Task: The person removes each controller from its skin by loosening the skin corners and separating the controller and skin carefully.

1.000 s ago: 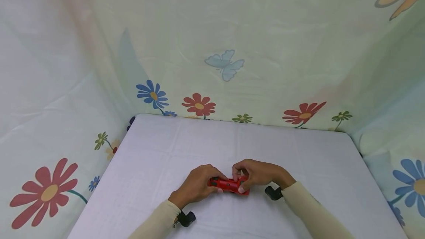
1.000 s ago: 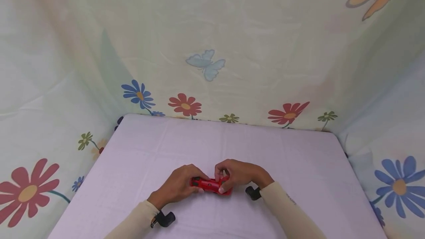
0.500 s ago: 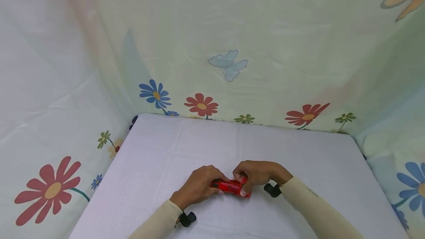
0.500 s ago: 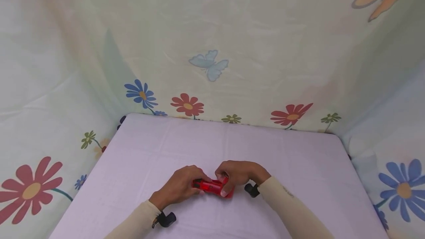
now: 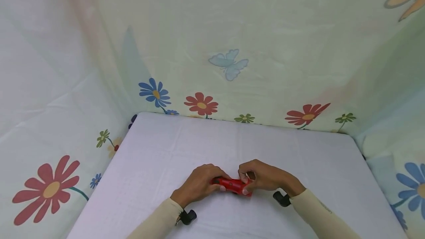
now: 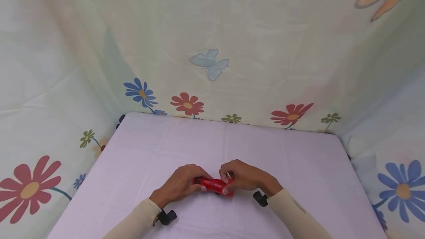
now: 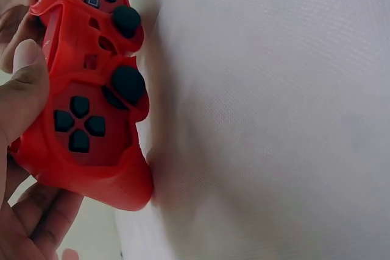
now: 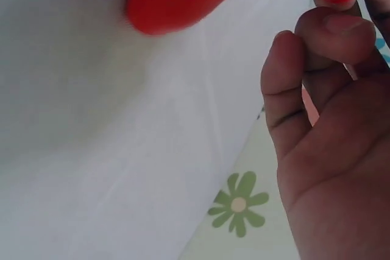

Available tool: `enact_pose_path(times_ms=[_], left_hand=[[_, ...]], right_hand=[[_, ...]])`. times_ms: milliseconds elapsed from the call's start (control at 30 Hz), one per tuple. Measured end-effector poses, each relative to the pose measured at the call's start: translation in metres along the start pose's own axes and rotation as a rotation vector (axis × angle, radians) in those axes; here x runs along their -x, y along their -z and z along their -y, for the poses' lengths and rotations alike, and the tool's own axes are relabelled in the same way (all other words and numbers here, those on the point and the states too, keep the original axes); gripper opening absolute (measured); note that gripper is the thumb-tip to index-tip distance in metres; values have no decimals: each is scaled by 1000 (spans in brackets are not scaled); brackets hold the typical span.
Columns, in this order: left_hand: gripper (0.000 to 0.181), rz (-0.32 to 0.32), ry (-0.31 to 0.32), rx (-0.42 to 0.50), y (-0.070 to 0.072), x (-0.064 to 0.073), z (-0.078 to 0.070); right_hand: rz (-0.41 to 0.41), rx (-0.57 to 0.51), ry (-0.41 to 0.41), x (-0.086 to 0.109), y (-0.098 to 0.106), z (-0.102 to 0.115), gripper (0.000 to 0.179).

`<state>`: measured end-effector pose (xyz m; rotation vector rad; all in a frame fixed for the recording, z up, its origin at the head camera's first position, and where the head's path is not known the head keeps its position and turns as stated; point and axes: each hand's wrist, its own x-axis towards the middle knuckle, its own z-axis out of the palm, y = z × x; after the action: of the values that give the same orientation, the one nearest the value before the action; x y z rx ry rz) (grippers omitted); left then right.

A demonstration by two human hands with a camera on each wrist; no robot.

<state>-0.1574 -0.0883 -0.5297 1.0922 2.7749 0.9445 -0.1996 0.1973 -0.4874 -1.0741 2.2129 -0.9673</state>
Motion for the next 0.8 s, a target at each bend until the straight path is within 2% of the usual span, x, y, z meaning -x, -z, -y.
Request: enact_pose_path(times_ms=[167,333,633,800], left_hand=[[35,27,26,12,3,-4,-1],[35,31,44,34,3,-7,0],[31,8,33,54,1,-10,-1],[31,-3,38,40,1,-12,-1]], right_hand=[[-62,-38,-11,9,-3,0,39],[-153,-71,24,18,-10,0,31],[-340,-14,78,30,-31,-1,30],[-398,10,88,35,-32,-2,27]])
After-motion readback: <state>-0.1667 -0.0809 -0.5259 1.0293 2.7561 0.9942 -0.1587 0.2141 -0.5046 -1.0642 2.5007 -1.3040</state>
